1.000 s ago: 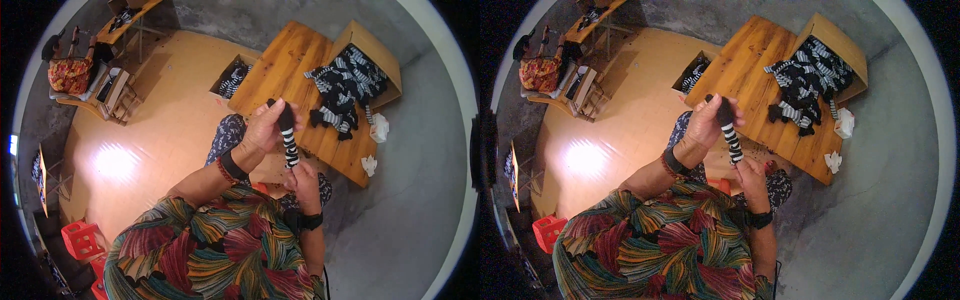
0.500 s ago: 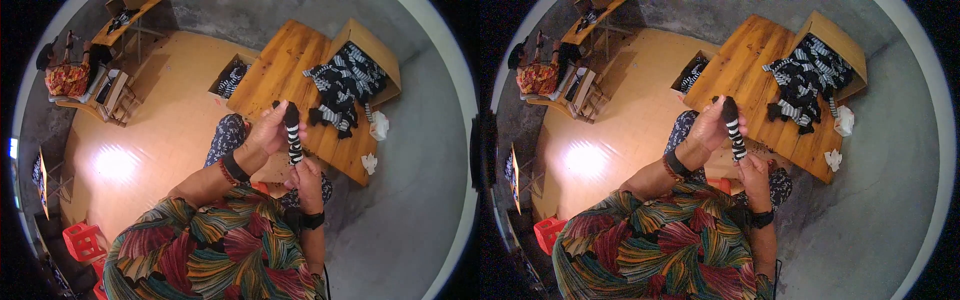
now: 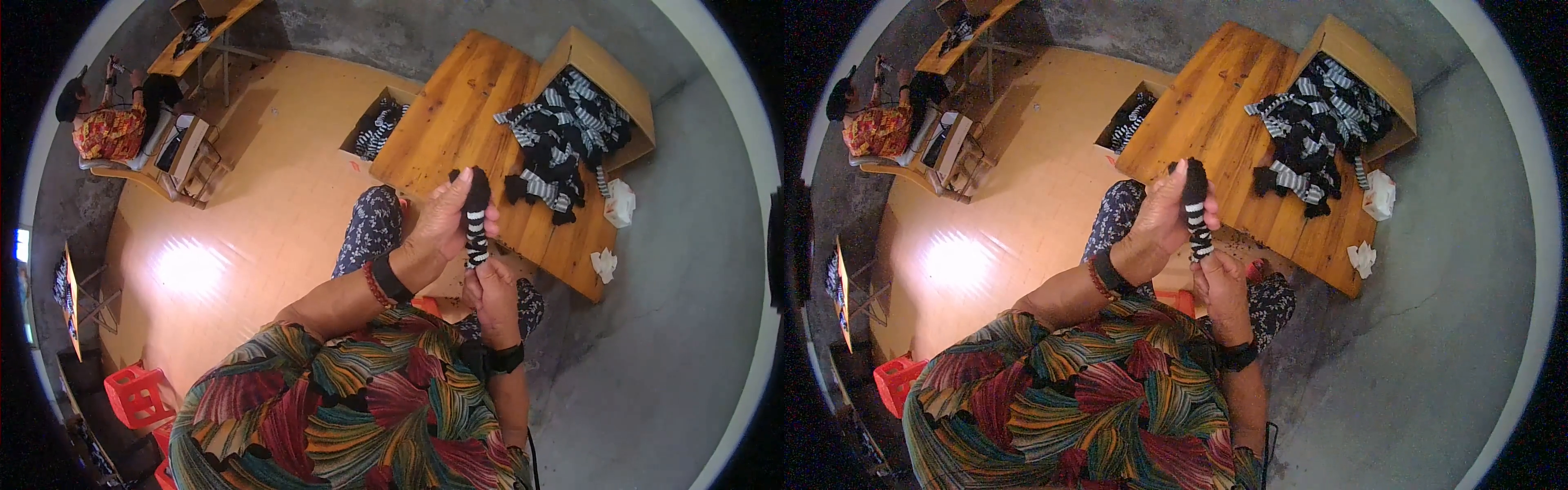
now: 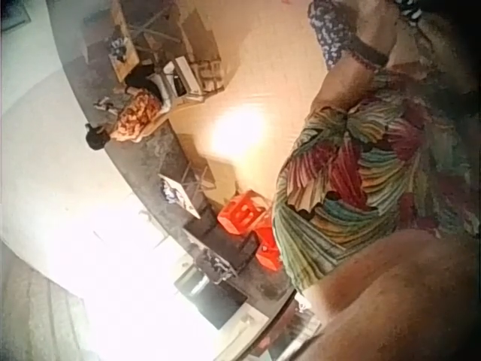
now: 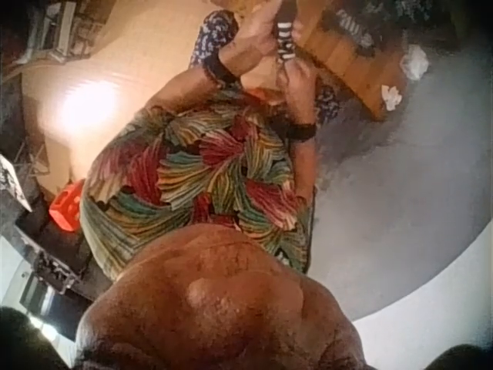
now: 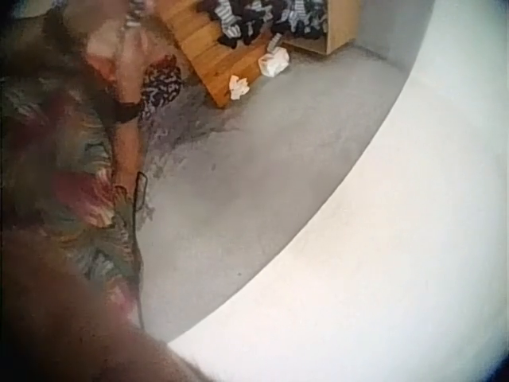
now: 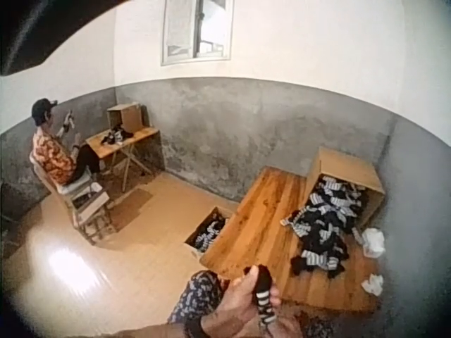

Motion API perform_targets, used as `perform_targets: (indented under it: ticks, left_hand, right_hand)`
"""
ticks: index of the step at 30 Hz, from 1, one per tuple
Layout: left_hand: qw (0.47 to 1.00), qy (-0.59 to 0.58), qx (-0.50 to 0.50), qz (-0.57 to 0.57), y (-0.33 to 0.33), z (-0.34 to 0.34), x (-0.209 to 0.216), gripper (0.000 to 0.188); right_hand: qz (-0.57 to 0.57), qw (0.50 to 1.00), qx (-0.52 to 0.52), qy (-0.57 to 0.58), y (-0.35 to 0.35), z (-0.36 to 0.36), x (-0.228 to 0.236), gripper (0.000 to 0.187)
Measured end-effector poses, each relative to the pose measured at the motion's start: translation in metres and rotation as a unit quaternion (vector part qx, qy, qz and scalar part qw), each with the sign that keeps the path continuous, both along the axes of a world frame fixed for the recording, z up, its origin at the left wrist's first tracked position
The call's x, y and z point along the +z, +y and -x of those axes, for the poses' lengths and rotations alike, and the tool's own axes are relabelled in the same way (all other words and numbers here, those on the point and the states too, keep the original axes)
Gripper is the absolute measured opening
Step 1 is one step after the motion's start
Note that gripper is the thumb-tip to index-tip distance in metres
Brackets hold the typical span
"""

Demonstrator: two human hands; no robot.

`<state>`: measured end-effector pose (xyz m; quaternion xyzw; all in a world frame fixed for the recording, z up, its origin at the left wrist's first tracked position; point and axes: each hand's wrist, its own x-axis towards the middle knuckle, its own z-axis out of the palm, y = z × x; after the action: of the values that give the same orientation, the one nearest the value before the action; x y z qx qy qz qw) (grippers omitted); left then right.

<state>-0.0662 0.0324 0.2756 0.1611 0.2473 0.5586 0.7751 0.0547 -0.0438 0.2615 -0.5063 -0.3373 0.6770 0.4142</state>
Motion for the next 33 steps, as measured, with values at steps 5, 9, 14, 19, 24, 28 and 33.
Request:
perform_targets:
  ticks: [5,9,14,19,24,28,33]
  left_hand:
    - [1.0,-0.002,0.01,-0.025,-0.012,-0.005,0.0,0.034]
    - [0.999,-0.031,0.021,-0.037,0.001,0.004,-0.006,0.022]
    - [0.993,-0.053,-0.045,-0.096,0.013,0.028,0.021,0.015]
    - [0.976,0.149,-0.034,-0.152,0.016,0.032,0.013,0.019]
    - [0.902,0.326,0.036,-0.283,-0.003,0.008,0.002,0.03]
    - [0.951,0.229,-0.045,-0.201,0.013,0.023,-0.007,0.023]
    - [0.975,0.158,-0.009,-0.155,0.024,0.046,-0.005,0.007]
  right_hand:
    - [0.015,0.975,-0.027,0.22,0.002,0.013,-0.003,0.028]
    - [0.023,0.967,-0.028,0.25,0.002,0.013,0.001,0.025]
    - [0.024,0.983,0.001,0.181,0.003,-0.001,0.007,0.023]
    - [0.019,0.987,-0.007,0.16,0.002,-0.001,0.01,0.023]
    - [-0.035,0.973,-0.081,0.213,0.012,0.02,0.001,0.023]
    - [-0.01,0.979,-0.057,0.198,0.009,0.006,0.016,0.023]
    - [0.023,0.991,0.013,0.133,0.003,-0.008,0.006,0.024]
